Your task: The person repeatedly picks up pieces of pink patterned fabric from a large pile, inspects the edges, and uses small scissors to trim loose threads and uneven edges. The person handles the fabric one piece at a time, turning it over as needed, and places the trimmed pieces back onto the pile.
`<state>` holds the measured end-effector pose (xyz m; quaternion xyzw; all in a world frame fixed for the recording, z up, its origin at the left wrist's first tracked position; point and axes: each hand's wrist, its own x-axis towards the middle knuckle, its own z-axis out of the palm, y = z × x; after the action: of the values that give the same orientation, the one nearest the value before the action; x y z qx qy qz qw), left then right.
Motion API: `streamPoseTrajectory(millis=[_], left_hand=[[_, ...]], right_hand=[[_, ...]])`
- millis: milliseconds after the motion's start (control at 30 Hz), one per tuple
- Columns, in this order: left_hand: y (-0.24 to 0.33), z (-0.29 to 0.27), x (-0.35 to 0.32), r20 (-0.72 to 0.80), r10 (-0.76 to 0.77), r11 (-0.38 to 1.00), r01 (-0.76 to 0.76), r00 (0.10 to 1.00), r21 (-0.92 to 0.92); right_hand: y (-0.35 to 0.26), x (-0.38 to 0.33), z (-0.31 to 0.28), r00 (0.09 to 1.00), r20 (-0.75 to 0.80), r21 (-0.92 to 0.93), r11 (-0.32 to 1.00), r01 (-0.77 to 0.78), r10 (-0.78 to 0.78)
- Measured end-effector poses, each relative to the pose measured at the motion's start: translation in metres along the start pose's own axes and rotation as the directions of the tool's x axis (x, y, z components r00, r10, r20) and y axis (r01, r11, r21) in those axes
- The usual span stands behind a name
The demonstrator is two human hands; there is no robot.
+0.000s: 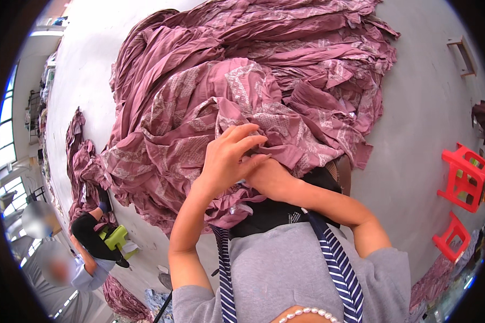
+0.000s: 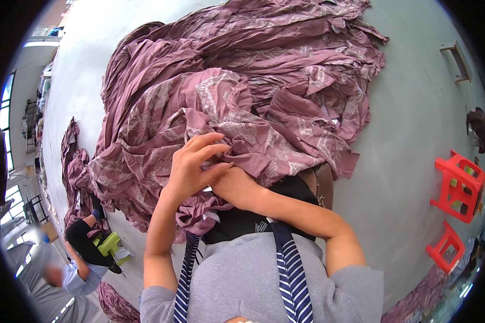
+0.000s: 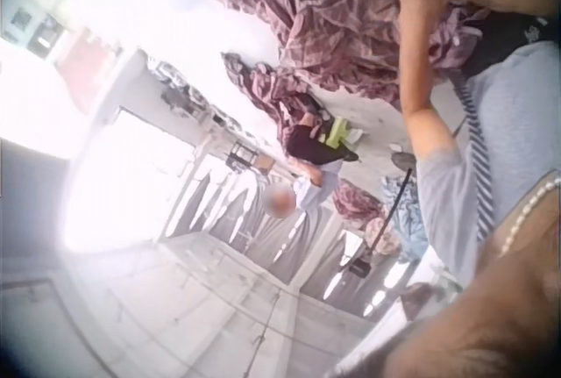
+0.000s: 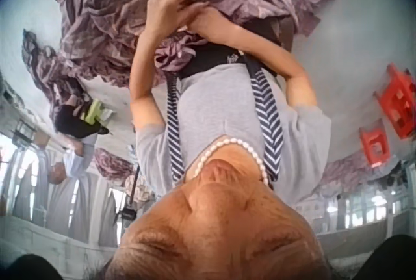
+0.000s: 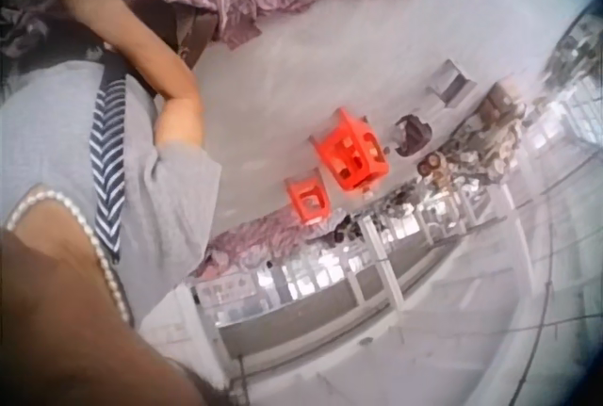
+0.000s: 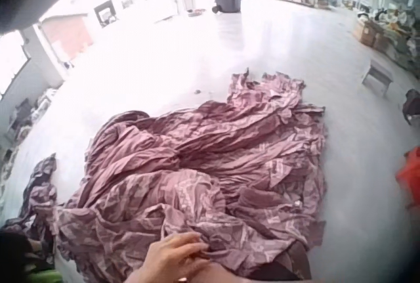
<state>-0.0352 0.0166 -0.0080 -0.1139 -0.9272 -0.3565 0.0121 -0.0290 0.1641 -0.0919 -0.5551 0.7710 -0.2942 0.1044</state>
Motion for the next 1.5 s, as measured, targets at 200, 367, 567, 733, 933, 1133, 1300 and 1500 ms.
streamPoseTrajectory(millis=[200,367,567,733,933,1133,1300,1500], left_hand=[[-0.012,0.014,-0.007,-0.011,0.010,0.999,-0.010,1.000,0.043],[-0.010,0.025,-0.013,-0.139,-0.012,1.000,0.009,0.990,-0.019],[-0.003,0.037,-0.010,-0.242,-0.128,0.990,0.112,0.962,-0.081],[0.010,0.046,-0.005,-0.285,-0.214,0.974,0.225,0.934,0.008],[0.012,0.066,-0.009,-0.324,-0.217,0.963,0.256,0.921,0.082],[0.011,0.066,-0.013,-0.372,-0.249,0.952,0.296,0.894,0.074],[0.019,0.068,-0.004,-0.384,-0.244,0.952,0.295,0.891,0.077],[0.010,0.057,-0.012,-0.325,-0.287,0.942,0.204,0.901,-0.266]], right_hand=[[-0.006,-0.047,-0.081,0.961,-0.265,0.200,0.979,-0.028,0.082],[0.035,-0.030,-0.102,0.667,-0.156,0.531,0.631,-0.565,0.729],[0.070,-0.007,-0.072,0.810,-0.136,0.490,0.750,-0.445,0.570],[0.065,-0.008,-0.087,0.775,0.161,0.899,0.234,-0.371,0.611],[0.051,-0.003,-0.090,0.828,0.048,0.975,0.152,-0.159,0.559],[0.058,-0.006,-0.089,0.778,-0.016,0.987,0.135,-0.089,0.629],[0.048,-0.004,-0.095,0.778,-0.001,0.992,0.096,-0.076,0.628],[0.061,-0.012,-0.096,0.707,-0.133,0.915,0.361,-0.182,0.694]])
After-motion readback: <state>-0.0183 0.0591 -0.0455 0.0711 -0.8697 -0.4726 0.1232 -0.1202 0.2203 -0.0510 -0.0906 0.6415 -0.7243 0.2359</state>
